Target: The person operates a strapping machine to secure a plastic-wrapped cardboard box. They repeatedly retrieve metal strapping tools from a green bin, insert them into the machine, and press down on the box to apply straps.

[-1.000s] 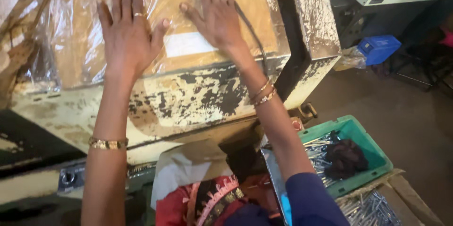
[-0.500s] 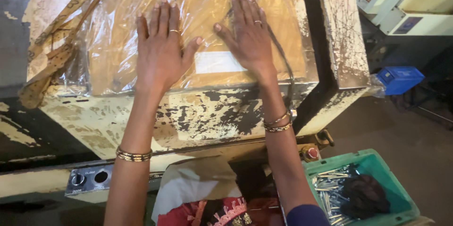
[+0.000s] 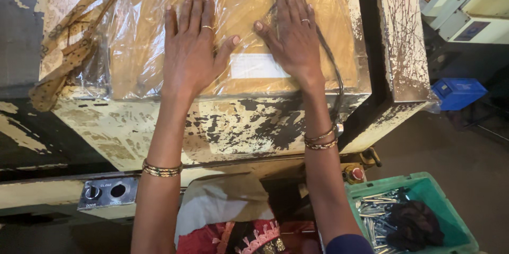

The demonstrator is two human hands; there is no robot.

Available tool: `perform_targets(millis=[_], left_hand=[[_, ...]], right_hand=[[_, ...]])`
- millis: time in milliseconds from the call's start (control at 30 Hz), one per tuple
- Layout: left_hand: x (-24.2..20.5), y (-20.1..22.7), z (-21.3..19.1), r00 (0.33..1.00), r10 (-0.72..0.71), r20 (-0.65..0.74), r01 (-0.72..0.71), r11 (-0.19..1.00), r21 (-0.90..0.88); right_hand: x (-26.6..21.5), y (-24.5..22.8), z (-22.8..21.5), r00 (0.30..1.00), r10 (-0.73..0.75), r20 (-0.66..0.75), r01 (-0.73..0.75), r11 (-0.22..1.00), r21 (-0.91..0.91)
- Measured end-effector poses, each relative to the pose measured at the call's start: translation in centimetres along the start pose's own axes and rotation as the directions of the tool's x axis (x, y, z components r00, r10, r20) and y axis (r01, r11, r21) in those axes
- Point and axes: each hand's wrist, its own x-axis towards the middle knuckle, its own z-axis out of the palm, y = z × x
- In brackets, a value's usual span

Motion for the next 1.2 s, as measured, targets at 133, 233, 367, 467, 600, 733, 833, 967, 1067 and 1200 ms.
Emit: perform_targets(millis=[133,233,367,467,600,733,833,967,1067,1200], left_hand=[[0.07,-0.12,0.09,1.0,-0.003,0.006,0.003,1.0,0.002],[0.07,-0.18,0.14,1.0,-0.004,0.003,0.004,1.0,-0.006],[0.04,-0.2,0.18,1.0,-0.006,0.005,0.006,1.0,-0.006],[0.1,-0.21,0.2,1.0,-0.005,0.006,0.005,1.0,-0.002],[0.02,-0.18,0.19,1.0,-0.006,0.001,0.006,1.0,-0.012],[-0.08,-0.15,0.2,1.0,0.0,-0.006,0.0,1.0,-0.005],[0.02,-0.22,0.18,1.0,0.007,0.001,-0.007,1.0,-0.001],[-0.08,-0.27,0.17,1.0,0.019,-0.008,-0.019,1.0,-0.007],[-0.21,-0.19,0.09,1.0,0.025,-0.018,-0.025,1.0,-0.008],[-0.13,-0.04,0.0,1.0,0.022,-0.017,-0.022,1.0,-0.001]], right_hand=[[0.0,0.03,0.03,1.0,-0.002,-0.002,0.002,1.0,-0.007],[0.07,-0.02,0.02,1.0,0.002,0.008,-0.001,1.0,-0.016],[0.05,-0.08,0.07,1.0,0.017,0.012,-0.017,1.0,-0.023],[-0.04,-0.02,0.08,1.0,0.011,0.007,-0.011,1.0,-0.01],[0.0,0.09,0.18,1.0,0.008,0.008,-0.008,1.0,-0.013],[0.08,0.22,0.36,1.0,0.001,0.012,-0.001,1.0,-0.006],[0.18,0.31,0.42,1.0,0.006,0.015,-0.006,1.0,-0.007],[0.06,0.38,0.35,1.0,0.004,0.01,-0.004,1.0,0.001],[-0.03,0.32,0.25,1.0,0.009,0.012,-0.009,1.0,0.009],[-0.08,0.21,0.08,1.0,-0.011,-0.009,0.012,1.0,0.029]])
